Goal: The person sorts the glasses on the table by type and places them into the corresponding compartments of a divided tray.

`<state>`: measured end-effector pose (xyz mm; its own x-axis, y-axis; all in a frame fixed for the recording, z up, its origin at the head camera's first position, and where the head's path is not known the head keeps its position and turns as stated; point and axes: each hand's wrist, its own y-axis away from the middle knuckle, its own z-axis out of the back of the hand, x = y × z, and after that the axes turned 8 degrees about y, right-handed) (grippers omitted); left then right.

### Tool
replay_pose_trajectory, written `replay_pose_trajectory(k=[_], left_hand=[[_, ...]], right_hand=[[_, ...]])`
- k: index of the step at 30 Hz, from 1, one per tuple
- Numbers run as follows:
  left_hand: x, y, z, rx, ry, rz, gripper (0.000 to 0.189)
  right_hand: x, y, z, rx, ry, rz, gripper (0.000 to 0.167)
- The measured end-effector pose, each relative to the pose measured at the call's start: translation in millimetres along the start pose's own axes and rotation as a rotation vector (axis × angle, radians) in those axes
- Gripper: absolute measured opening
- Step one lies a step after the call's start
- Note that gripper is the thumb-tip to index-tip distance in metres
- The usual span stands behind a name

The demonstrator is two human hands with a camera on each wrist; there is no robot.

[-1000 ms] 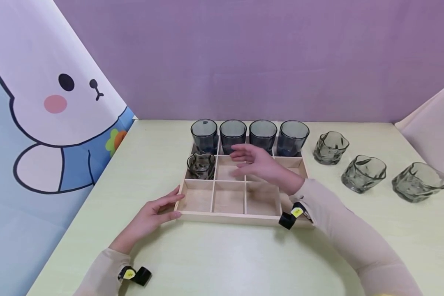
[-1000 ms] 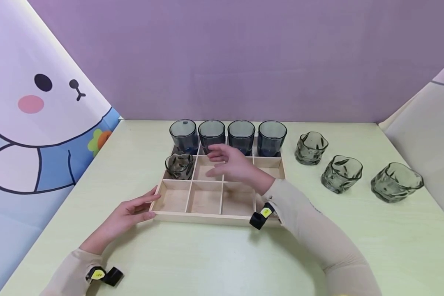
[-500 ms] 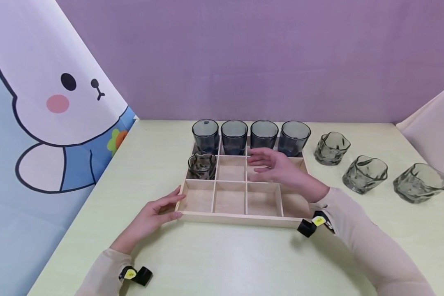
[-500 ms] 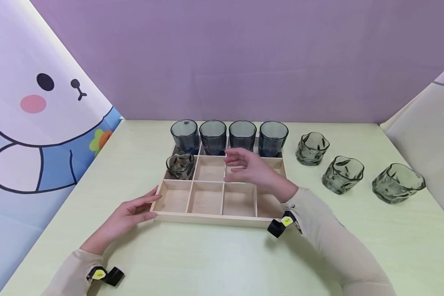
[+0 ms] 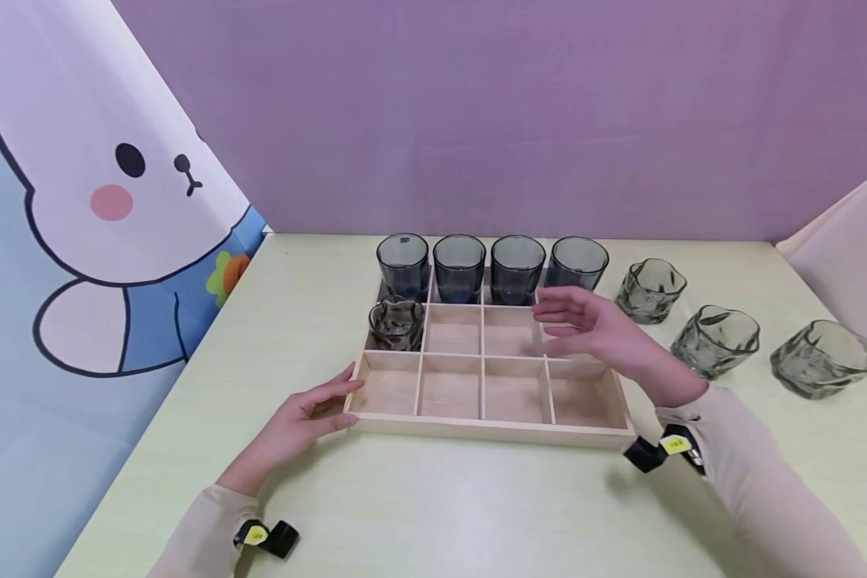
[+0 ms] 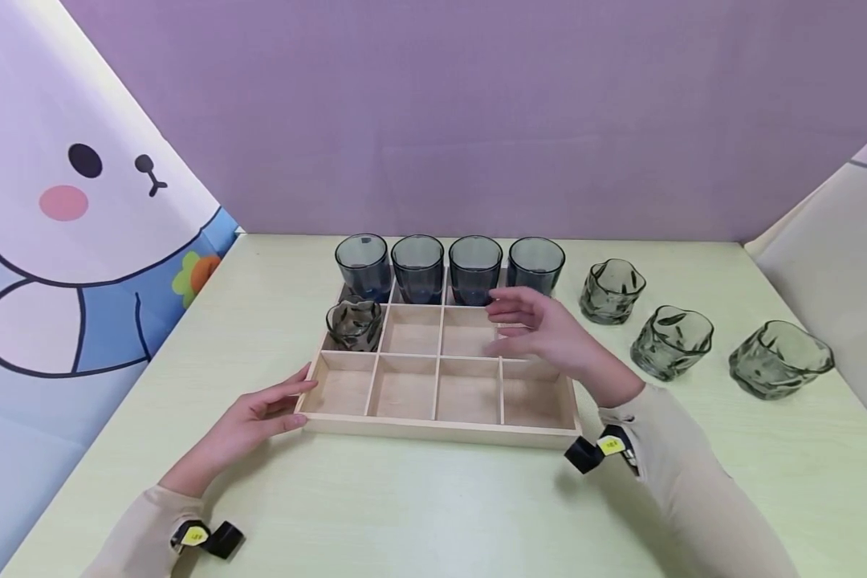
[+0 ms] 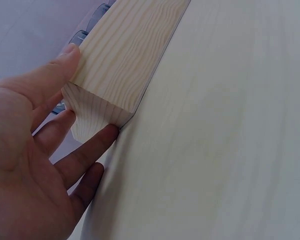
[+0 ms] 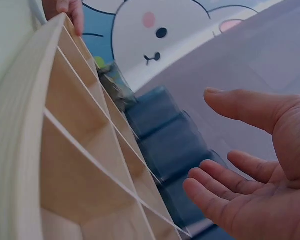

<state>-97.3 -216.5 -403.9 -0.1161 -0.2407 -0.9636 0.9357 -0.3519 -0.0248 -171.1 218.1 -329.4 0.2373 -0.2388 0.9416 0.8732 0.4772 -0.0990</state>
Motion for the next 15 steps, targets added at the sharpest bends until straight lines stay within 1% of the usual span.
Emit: replay_pose_trajectory(k=[4,9,12,15], left_hand=[[-0.4,-0.1,-0.1,-0.006,-0.018,0.008,0.048],[-0.1,0.1,-0.1,-0.004,-0.035,0.017,0.049],[0.5,-0.4,-0.1,-0.003,-0.02,0.024,0.049],[0.7,-1.0,-0.2,0.004,-0.01,0.019,0.049]], right_hand=[[-2.6,11.5,13.1,-0.02,-0.023,0.01,0.069],[-11.3,25.2,29.4,-0.039,-0.075,0.073,0.059],[-16.1,33.0,38.6,-0.055,-0.106,0.106,0.061],[-19.9,40.6,47.7,-0.078,-0.119,0.118,0.063]])
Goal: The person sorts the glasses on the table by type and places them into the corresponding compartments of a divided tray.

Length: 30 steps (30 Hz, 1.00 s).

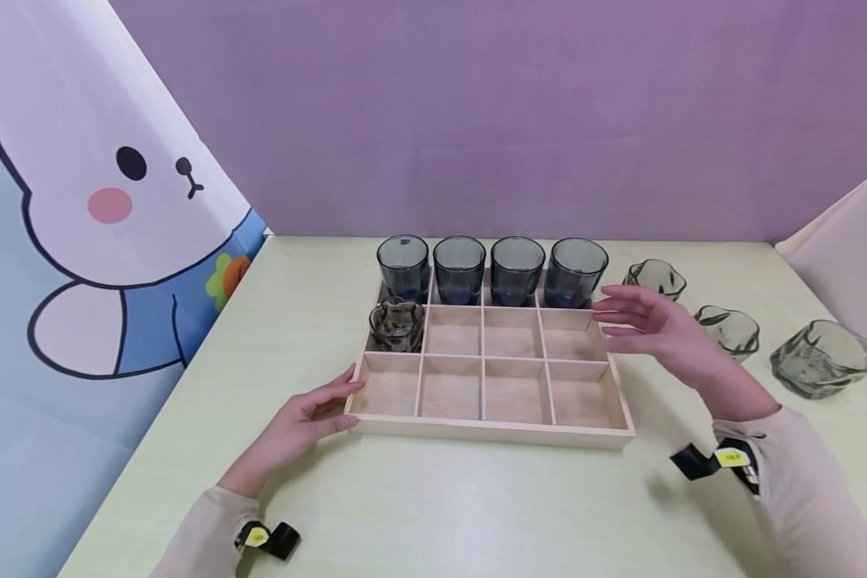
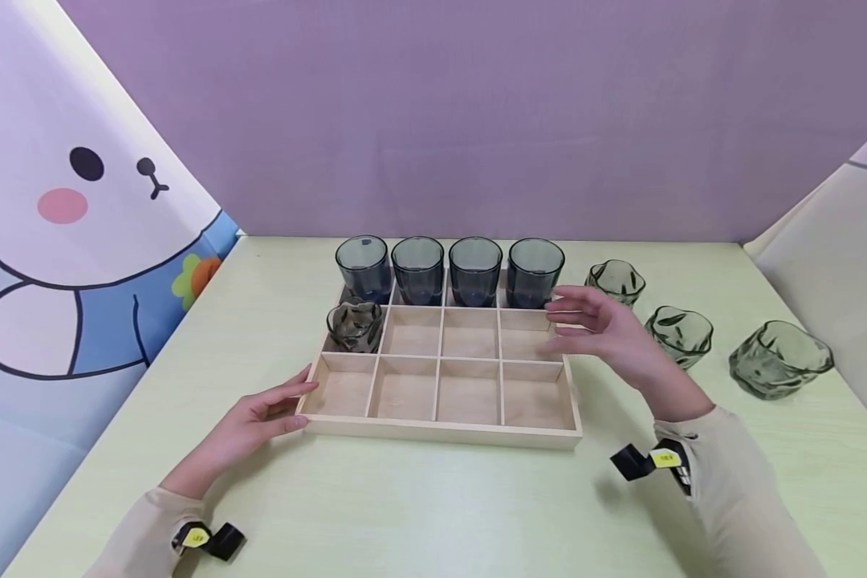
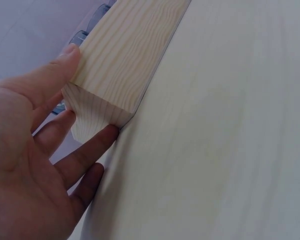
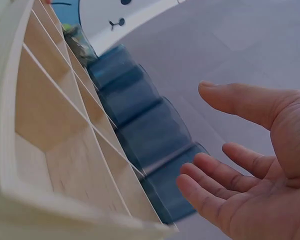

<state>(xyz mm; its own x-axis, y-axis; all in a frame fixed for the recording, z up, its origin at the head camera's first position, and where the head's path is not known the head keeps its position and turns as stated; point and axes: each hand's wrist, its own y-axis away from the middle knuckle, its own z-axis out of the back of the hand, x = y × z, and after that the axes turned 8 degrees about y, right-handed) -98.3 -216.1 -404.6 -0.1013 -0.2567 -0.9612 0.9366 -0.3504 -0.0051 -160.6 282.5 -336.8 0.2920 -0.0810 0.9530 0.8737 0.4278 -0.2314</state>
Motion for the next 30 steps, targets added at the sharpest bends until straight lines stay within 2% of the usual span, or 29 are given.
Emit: replay_pose_trajectory(k=[8,14,21,30], left_hand=[[0.2,0.1,0.2,-0.001,-0.002,-0.002,0.049],[0.5,-0.5,0.1,-0.001,0.005,0.001,0.049],[0.0,-1.3,0.1,0.001,-0.003,-0.001,0.049],[-1.7,-1.1,-0.1,0.002,0.017,0.0,0.05]], right_hand=[[-2.9,21.4,28.0,-0.061,-0.037,0.021,0.062],[-4.0,39.2,50.0,-0.135,-0.094,0.041,0.062],[-9.7,56.1,70.7,-0.204,-0.108,0.051,0.063],[-11.3,77.3,91.4,-0.264,-0.271,0.093,0.061]])
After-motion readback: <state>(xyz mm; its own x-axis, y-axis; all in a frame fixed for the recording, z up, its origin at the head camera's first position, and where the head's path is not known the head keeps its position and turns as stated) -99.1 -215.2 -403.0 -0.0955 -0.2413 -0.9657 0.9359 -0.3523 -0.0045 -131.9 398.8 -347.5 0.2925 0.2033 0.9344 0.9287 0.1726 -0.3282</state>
